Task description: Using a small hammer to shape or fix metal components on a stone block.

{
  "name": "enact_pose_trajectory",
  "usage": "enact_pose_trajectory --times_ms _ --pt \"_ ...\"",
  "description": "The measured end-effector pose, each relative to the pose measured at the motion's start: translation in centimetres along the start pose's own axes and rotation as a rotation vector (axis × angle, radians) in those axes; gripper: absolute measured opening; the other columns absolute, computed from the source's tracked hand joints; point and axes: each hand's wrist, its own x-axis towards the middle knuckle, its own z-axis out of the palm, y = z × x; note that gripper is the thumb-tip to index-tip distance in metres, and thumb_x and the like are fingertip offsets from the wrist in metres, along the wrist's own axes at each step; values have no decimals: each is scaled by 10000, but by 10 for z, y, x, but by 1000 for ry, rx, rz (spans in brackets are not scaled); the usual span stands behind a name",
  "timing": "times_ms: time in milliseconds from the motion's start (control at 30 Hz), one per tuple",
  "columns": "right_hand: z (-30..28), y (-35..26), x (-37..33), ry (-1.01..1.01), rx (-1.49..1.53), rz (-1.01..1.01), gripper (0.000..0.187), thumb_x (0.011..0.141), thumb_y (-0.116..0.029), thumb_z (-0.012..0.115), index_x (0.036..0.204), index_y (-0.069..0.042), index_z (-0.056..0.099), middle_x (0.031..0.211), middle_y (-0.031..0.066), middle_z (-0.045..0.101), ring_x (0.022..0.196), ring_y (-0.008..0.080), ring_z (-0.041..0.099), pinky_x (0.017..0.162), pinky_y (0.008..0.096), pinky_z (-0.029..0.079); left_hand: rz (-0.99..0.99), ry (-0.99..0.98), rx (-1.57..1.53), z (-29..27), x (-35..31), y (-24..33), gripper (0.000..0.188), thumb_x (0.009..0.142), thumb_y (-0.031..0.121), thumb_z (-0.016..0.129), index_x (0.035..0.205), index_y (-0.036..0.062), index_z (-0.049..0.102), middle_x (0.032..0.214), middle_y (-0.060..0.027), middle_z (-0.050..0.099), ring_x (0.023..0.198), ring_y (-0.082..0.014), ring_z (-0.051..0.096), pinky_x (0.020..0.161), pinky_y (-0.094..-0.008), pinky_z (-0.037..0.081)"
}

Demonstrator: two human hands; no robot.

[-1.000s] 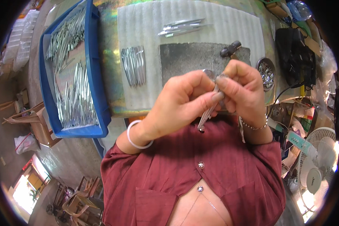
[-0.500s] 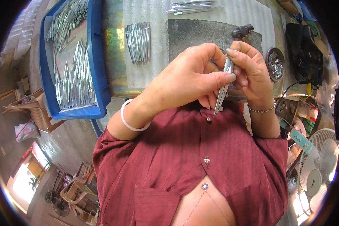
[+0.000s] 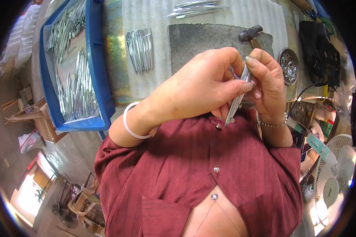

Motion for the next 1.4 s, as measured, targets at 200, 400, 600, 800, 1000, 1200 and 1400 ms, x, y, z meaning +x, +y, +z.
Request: enact_pose_trajectory --times_ms 200,400,600,800,1000,1200,1400 --pt "-10 -2 4 -15 109 9 191 893 -149 589 732 -73 517 585 -18 498 384 12 374 346 157 302 -11 -11 7 1 13 4 189 912 183 585 910 15 500 623 -25 588 490 -57 567 405 -170 441" --pt "-19 -5 8 -4 141 11 190 897 -147 582 734 -78 515 591 -22 498 390 12 377 345 162 302 -47 -21 -24 2 24 12 192 914 192 585 903 17 507 621 -17 590 484 -55 565 399 -168 436" --pt "-24 -7 13 -5 176 5 195 898 -146 582 730 -79 510 593 -23 497 391 13 378 347 162 303 -51 -33 -32 1 33 17 185 914 187 584 898 21 505 615 -16 592 477 -57 566 394 -170 432" --pt "-24 -10 16 25 168 -34 203 897 -152 586 723 -86 505 585 -29 492 386 13 380 346 164 301 -62 -65 9 -3 42 22 190 910 187 590 896 18 507 600 -24 593 478 -65 574 395 -175 433" --pt "-25 -10 16 74 174 -57 208 896 -154 589 718 -90 502 579 -32 488 379 16 379 347 168 301 -40 -91 65 -6 48 25 196 905 191 598 892 13 515 587 -28 585 474 -69 575 398 -181 437" --pt "-19 -11 12 102 184 -77 198 899 -155 583 731 -86 504 579 -30 487 384 19 380 350 170 305 -51 -110 52 -6 47 27 190 904 184 598 898 9 524 589 -34 588 471 -74 574 399 -185 440" --pt "-3 -1 -7 132 118 -271 135 920 -160 530 831 -61 507 646 -1 530 388 -1 316 348 150 231 -70 -171 32 -7 32 36 183 895 168 609 853 5 535 601 -40 596 471 -77 578 399 -184 444"
